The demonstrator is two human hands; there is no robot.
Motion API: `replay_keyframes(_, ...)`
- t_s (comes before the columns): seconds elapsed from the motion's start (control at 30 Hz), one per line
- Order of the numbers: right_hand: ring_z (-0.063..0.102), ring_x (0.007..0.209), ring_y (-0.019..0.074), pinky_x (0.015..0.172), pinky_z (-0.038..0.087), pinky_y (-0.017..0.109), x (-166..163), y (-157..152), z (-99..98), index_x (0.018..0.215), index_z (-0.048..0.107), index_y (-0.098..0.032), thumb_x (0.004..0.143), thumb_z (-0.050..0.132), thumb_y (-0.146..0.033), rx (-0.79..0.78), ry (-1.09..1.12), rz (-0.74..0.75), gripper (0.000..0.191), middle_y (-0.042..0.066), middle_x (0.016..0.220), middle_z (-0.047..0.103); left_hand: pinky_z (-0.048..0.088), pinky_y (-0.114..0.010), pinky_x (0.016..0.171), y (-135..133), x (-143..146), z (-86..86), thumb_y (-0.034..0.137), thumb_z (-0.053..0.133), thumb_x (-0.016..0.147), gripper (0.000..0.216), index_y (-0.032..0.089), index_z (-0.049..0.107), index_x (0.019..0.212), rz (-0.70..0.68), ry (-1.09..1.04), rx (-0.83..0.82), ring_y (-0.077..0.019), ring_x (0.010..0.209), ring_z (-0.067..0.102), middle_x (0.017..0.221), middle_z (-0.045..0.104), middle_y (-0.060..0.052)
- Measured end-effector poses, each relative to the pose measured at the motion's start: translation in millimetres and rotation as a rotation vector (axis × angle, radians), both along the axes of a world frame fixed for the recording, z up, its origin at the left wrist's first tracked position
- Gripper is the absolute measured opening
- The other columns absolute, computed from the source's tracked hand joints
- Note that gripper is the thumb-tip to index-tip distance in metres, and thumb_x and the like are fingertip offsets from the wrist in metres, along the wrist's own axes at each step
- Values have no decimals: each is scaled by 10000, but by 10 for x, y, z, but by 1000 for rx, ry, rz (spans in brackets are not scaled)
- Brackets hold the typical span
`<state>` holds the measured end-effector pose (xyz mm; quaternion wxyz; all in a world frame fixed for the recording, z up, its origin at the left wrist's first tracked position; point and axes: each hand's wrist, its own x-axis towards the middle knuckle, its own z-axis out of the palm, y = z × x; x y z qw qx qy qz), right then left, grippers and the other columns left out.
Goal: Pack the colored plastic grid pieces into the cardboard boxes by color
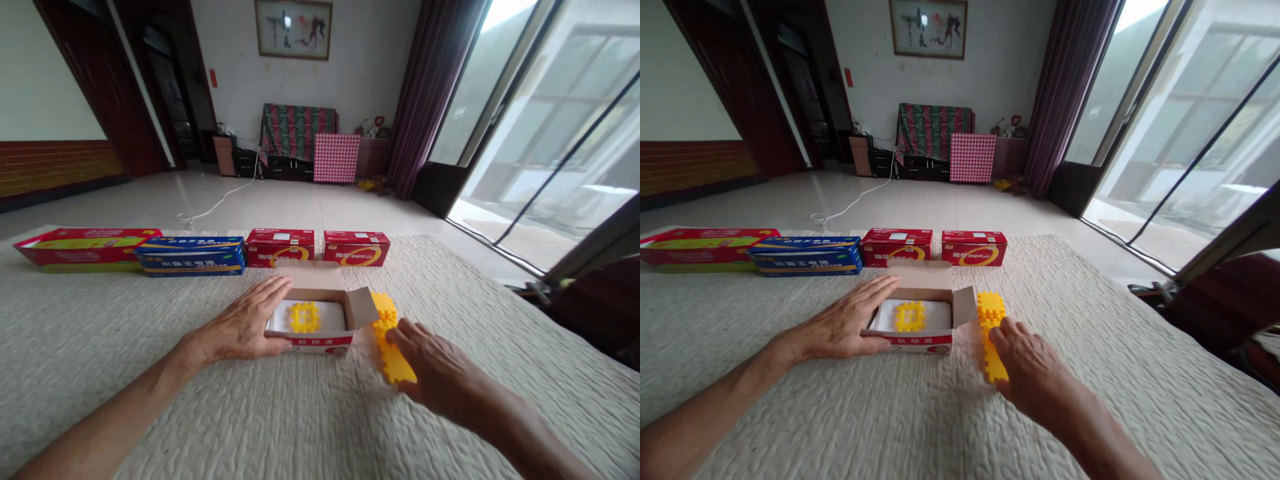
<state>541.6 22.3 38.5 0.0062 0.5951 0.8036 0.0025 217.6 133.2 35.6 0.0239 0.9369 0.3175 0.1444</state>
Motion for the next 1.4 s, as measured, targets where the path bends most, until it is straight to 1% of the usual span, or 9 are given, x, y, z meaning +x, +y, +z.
replay_keyframes(0.13,596,923,308,733,526,443,-50,-39,-31,1001,615,-140,622,681,-162,88,-12,6,385,161,1046,606,284,-488,1122,3,-3,-5,551,650,728,976,152,170,1479,-6,0,5,-332,1395,263,1521,272,-187)
replay_keyframes(0.27,610,762,202,640,491,331,-72,-51,61,907,601,-173,697,558,-86,48,80,-21,232,95,908,624,267,-466,1138,4,-5,-7,572,636,731,975,147,173,1477,3,16,-4,-311,1408,239,1529,259,-178)
replay_keyframes(0.4,526,561,113,526,405,255,76,-36,321,703,556,-205,735,469,-79,-74,254,12,156,7,692,600,239,-445,1154,-17,17,22,578,636,725,982,113,193,1468,29,28,-48,-303,1419,211,1532,246,-185)
replay_keyframes(0.53,559,599,110,534,440,235,121,57,657,816,628,-206,806,532,-227,-58,547,35,99,10,737,643,219,-456,1159,-42,22,98,589,651,701,1043,89,160,1474,55,21,-147,-314,1427,176,1542,206,-201)
replay_keyframes(0.67,592,696,119,598,474,236,-274,375,784,831,635,-198,812,558,-280,-28,862,100,114,8,784,655,214,-480,1155,-43,-29,200,628,656,678,1083,119,140,1483,69,-21,-274,-329,1431,148,1555,164,-191)
replay_keyframes(0.8,561,637,99,557,441,217,-820,779,652,775,629,-178,764,563,-228,-64,978,119,84,-8,707,633,215,-486,1154,-7,-75,206,640,675,655,1108,125,148,1482,93,-92,-315,-333,1426,171,1553,168,-195)
replay_keyframes(0.97,534,591,96,535,394,213,-1123,968,500,741,671,-166,728,537,-150,-92,770,133,135,3,669,644,242,-465,1149,38,-81,107,592,717,635,1113,117,169,1478,90,-134,-329,-324,1415,218,1544,195,-202)
replay_keyframes(1.27,499,536,110,522,308,247,-1063,875,408,723,654,-161,757,507,-164,83,397,-36,150,29,619,630,255,-482,1139,24,-74,97,567,709,661,1069,138,171,1479,57,-136,-287,-322,1420,202,1543,201,-198)
replay_keyframes(1.4,470,527,105,514,277,253,-1068,839,426,717,646,-169,749,523,-179,73,325,-70,128,27,608,611,257,-482,1139,29,-74,74,580,700,669,1054,143,183,1477,34,-147,-266,-324,1420,201,1540,213,-197)
